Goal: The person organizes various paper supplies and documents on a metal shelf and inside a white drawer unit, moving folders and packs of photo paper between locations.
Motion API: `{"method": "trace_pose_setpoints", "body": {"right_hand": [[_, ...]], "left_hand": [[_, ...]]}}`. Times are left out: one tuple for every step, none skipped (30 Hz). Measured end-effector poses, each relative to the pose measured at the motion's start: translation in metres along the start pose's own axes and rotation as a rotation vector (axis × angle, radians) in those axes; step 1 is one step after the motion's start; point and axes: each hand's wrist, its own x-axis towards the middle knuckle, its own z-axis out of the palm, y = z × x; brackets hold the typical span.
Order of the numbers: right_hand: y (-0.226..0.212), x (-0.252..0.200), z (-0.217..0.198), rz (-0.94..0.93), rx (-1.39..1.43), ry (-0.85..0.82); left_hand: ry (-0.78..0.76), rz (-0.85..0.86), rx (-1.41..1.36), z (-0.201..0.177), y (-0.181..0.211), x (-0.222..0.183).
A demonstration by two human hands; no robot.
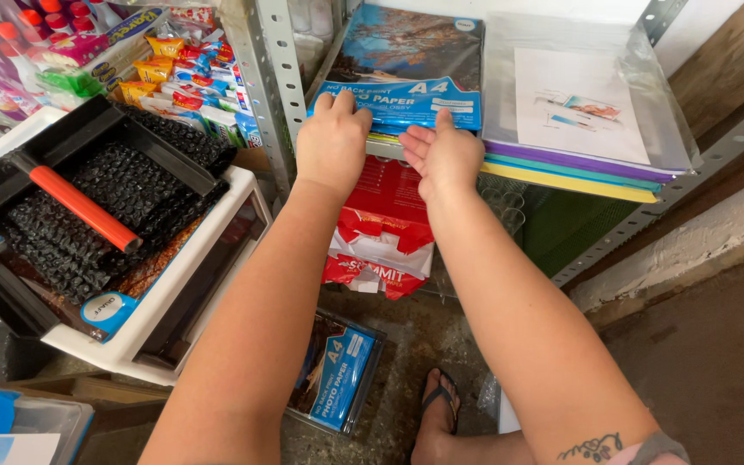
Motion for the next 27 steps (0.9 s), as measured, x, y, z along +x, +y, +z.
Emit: {"method": "trace_pose_setpoints", "body": {"right_hand": [[0.005, 0.004, 0.000, -0.032, -0.039, 0.045], [0.011, 0.008, -0.001, -0.064, -0.078, 0.090], [0.013, 0.009, -0.001, -0.063, -0.075, 0.091], [0.016, 0.010, -0.002, -0.118, -0.137, 0.153], [0.019, 0.011, -0.003, -0.173, -0.201, 0.215], [0.020, 0.012, -0.006, -0.169, -0.201, 0.216], [0.021, 0.013, -0.009, -0.184, -0.212, 0.216], [0.022, 0.014, -0.012, -0.198, -0.223, 0.216], [0.022, 0.008, -0.013, -0.197, -0.224, 0.215], [0.022, 0.002, -0.015, -0.271, -0.210, 0.210], [0.022, -0.004, -0.016, -0.346, -0.195, 0.204], [0.023, -0.007, -0.019, -0.345, -0.195, 0.202], [0.024, -0.011, -0.022, -0.681, -0.355, 0.177], [0.024, -0.014, -0.025, -1.016, -0.515, 0.144], [0.019, -0.018, -0.024, -1.011, -0.517, 0.142], [0.014, -0.021, -0.024, -1.266, -0.696, 0.045], [0.008, -0.024, -0.024, -1.518, -0.877, -0.060], [0.006, -0.023, -0.024, -1.515, -0.879, -0.057], [0.003, -0.022, -0.023, -1.474, -1.050, -0.105], [0.001, -0.021, -0.023, -1.425, -1.219, -0.154], [0.005, -0.015, -0.026, -1.425, -1.219, -0.158], [0.009, -0.009, -0.029, -1.368, -1.340, -0.117], [0.015, -0.004, -0.032, -1.304, -1.461, -0.081], [0.016, -0.004, -0.033, -1.301, -1.461, -0.089], [0.017, -0.005, -0.035, -1.379, -1.444, -0.050], [0.018, -0.005, -0.037, -1.456, -1.425, -0.010], [0.017, -0.006, -0.036, -1.447, -1.429, -0.021]], "left_hand": [[-0.014, -0.021, -0.013, -0.001, 0.001, -0.001], [-0.029, -0.043, -0.025, -0.002, 0.001, -0.001], [-0.031, -0.040, -0.025, 0.000, 0.001, -0.002], [-0.053, -0.068, -0.054, 0.001, 0.001, -0.003], [-0.076, -0.097, -0.082, 0.002, 0.001, -0.006], [-0.079, -0.096, -0.083, 0.002, 0.001, -0.006], [-0.085, -0.095, -0.102, 0.001, 0.000, -0.007], [-0.091, -0.094, -0.121, 0.001, -0.001, -0.007], [-0.092, -0.096, -0.120, 0.002, -0.002, -0.009], [-0.072, -0.079, -0.111, 0.003, -0.002, -0.010], [-0.050, -0.061, -0.101, 0.004, -0.004, -0.011], [-0.050, -0.062, -0.099, 0.007, -0.004, -0.010], [-0.021, -0.041, -0.065, 0.010, -0.005, -0.010], [0.008, -0.019, -0.030, 0.013, -0.005, -0.010], [0.003, -0.021, -0.031, 0.013, -0.007, -0.008], [0.067, 0.026, -0.032, 0.013, -0.008, -0.007], [0.134, 0.078, -0.036, 0.014, -0.008, -0.003], [0.131, 0.079, -0.039, 0.017, -0.007, -0.005], [0.107, 0.068, -0.027, 0.020, -0.007, -0.006], [0.083, 0.057, -0.016, 0.023, -0.007, -0.008], [0.082, 0.054, -0.015, 0.022, -0.005, -0.009], [0.059, 0.017, -0.002, 0.021, -0.004, -0.010], [0.032, -0.022, 0.011, 0.021, -0.002, -0.014], [0.027, -0.027, 0.012, 0.019, 0.000, -0.015], [0.015, -0.082, -0.002, 0.018, 0.002, -0.017], [0.003, -0.137, -0.016, 0.018, 0.005, -0.019], [-0.007, -0.144, -0.017, 0.015, 0.006, -0.019]]}}
